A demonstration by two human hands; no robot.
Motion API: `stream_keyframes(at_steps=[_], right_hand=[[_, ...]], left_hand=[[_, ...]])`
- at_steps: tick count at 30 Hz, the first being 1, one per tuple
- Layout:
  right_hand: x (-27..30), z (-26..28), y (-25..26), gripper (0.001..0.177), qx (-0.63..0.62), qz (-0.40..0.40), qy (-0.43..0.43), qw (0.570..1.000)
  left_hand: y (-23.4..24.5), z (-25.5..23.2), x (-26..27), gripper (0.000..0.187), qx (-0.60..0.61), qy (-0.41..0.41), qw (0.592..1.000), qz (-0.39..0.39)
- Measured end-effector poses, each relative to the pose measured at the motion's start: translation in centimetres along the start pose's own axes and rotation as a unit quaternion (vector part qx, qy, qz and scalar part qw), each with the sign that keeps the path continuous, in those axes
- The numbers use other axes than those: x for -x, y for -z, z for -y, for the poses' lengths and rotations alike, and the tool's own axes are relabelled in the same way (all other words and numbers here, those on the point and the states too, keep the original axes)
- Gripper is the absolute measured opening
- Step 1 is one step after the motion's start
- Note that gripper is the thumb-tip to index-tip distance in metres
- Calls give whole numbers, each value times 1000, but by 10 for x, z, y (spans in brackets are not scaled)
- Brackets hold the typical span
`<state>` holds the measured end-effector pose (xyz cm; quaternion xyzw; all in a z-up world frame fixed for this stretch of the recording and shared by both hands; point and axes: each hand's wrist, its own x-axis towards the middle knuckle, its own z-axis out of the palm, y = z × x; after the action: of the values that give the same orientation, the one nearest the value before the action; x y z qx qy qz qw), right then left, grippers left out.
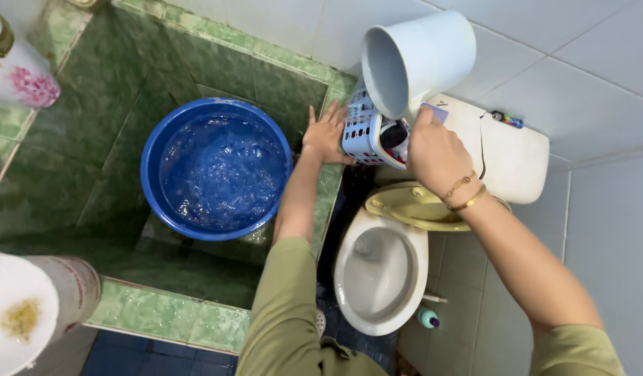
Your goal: The person washes a water scoop with a sponge and detergent, rinses several containers and bowls in a large blue bucket of water, and organizes toiletries into a basket.
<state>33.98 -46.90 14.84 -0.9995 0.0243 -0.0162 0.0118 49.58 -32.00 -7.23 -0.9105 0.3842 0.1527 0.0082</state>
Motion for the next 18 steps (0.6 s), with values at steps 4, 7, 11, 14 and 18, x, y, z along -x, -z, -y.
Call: stream_keyframes(at_steps=[4, 7, 11, 14, 18], right_hand=[[-5, 15, -15, 21, 25, -4, -15, 1000], [-6, 28, -25, 22, 42, -47, -15, 998], [1, 30, -28, 27, 51, -77, -24, 995], [17, 18, -25, 22, 10, -106, -41, 993], [43, -4, -13, 29, -65, -197, -49, 977]], left_hand=[[9, 11, -4, 131, 4, -48, 999, 11], [5, 8, -2, 146, 62, -54, 997, -17], [-17, 6, -2, 131, 33, -8, 998, -47], [-57, -19, 11, 118, 49, 44, 985, -162], [-52, -39, 11, 97, 100, 87, 976, -175]])
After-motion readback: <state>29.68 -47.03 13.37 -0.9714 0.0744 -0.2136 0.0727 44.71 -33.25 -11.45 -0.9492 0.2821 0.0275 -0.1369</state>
